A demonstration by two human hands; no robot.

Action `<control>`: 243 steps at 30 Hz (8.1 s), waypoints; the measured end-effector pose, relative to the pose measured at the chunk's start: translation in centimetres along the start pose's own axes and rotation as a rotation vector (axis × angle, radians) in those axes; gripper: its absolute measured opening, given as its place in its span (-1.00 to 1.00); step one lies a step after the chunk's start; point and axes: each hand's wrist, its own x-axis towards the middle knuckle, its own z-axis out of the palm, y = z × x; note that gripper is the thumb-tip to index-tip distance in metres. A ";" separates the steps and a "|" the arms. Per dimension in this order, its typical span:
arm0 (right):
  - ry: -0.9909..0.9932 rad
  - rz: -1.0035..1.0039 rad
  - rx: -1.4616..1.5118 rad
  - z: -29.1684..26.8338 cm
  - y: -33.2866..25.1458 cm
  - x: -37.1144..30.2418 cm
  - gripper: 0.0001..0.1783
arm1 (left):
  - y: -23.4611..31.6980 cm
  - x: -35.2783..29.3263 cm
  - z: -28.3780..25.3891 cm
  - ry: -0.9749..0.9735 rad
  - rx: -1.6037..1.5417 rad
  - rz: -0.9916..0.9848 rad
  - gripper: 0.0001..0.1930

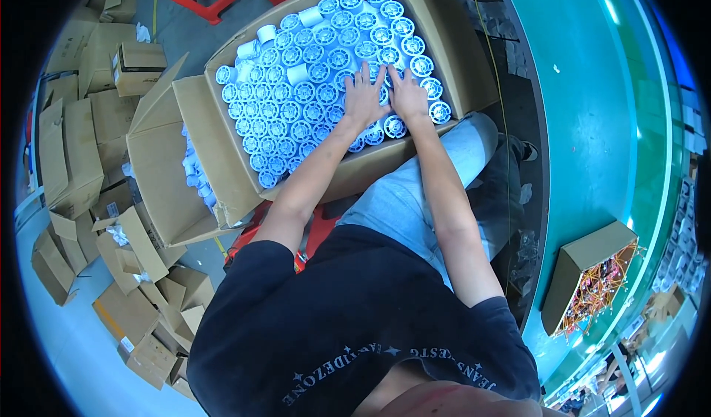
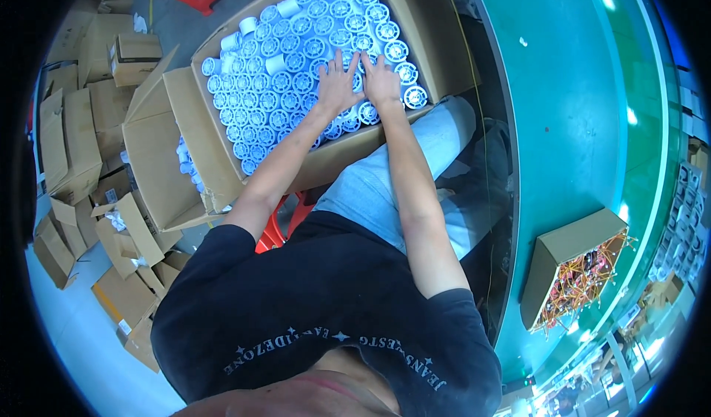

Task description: Manually assembling small components into blue plastic cylindrical housings at a workstation.

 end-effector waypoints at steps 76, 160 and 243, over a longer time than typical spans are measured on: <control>0.619 -0.229 2.950 -23.7 2.0 -29.0 -0.38 | 20.6 -8.6 -23.7 -0.513 -2.184 0.007 -0.64; 1.506 0.222 2.454 -26.3 3.7 -24.5 -0.41 | 25.6 1.8 -20.6 0.625 -1.060 0.672 -0.91; 0.904 0.642 1.887 -23.1 -0.2 -34.4 -0.42 | 19.9 -9.6 -27.4 0.024 -1.122 1.055 -0.37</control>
